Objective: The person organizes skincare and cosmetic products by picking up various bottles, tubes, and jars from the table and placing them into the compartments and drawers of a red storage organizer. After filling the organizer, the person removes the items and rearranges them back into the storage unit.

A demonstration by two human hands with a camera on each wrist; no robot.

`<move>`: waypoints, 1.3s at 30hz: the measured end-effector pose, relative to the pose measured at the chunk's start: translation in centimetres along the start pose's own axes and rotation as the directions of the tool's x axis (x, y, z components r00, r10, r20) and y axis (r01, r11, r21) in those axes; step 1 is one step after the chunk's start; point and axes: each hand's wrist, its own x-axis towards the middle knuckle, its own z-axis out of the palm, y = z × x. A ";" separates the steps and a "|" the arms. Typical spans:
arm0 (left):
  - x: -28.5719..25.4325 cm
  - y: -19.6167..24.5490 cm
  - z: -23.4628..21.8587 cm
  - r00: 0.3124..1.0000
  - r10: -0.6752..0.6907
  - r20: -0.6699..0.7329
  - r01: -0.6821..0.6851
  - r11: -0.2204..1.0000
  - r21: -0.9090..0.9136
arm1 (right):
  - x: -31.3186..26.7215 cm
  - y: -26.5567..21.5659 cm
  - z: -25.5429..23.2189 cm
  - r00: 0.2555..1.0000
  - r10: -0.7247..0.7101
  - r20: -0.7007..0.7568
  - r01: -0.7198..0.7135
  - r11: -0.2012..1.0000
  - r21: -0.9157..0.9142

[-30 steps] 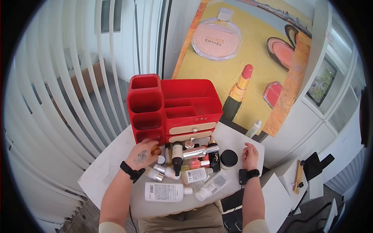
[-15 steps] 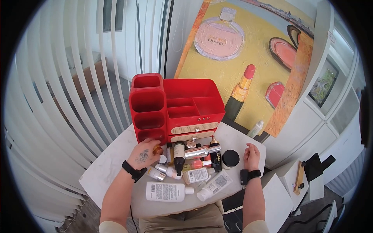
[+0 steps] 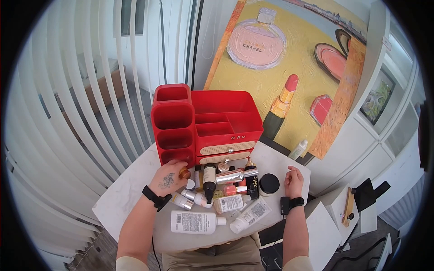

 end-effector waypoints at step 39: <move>0.0 6.8 -10.3 0.912 -0.295 -0.284 -0.132 0.445 -0.886 | 0.9 1.2 -1.1 0.999 -0.029 0.014 0.030 1.000 -0.003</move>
